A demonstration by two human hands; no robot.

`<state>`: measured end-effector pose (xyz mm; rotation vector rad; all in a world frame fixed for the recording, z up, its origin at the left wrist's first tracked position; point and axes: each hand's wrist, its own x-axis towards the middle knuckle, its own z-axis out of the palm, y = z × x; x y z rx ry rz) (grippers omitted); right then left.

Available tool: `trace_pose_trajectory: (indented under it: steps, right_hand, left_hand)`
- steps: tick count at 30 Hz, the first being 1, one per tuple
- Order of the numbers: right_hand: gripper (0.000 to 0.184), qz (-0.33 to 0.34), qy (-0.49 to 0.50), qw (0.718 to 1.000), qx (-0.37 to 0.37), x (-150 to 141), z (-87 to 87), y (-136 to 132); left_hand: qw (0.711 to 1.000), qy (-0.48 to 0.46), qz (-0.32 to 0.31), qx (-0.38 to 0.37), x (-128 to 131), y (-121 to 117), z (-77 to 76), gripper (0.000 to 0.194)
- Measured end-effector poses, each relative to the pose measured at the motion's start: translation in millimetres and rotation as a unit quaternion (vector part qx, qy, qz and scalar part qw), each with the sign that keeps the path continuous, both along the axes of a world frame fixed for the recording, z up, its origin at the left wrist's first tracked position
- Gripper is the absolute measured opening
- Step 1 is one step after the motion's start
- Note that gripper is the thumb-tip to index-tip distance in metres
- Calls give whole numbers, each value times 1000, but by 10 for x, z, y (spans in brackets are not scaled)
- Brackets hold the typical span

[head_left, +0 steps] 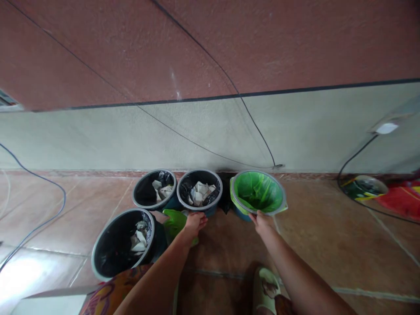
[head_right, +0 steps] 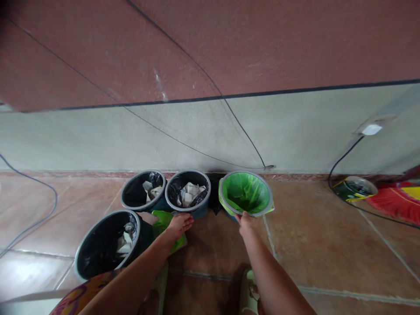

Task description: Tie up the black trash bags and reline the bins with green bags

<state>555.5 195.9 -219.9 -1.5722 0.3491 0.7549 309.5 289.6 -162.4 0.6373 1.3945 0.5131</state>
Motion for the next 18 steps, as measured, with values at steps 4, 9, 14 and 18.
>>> trace_pose_trajectory:
  steps: [4, 9, 14, 18]
  right_hand:
    - [32, -4, 13, 1000, 0, -150, 93, 194]
    - [26, 5, 31, 999, 11, -273, 160, 312]
    - [14, 46, 67, 997, 12, -421, 162, 248]
    - [6, 104, 86, 991, 12, -637, 172, 257]
  left_hand:
    - [1000, 2, 10, -5, -43, 25, 9, 5]
    - [1000, 1, 18, -3, -149, 31, 31, 4]
    - [999, 2, 34, 4, -216, 86, 43, 8]
    - [998, 15, 60, 21, -263, 166, -5, 9]
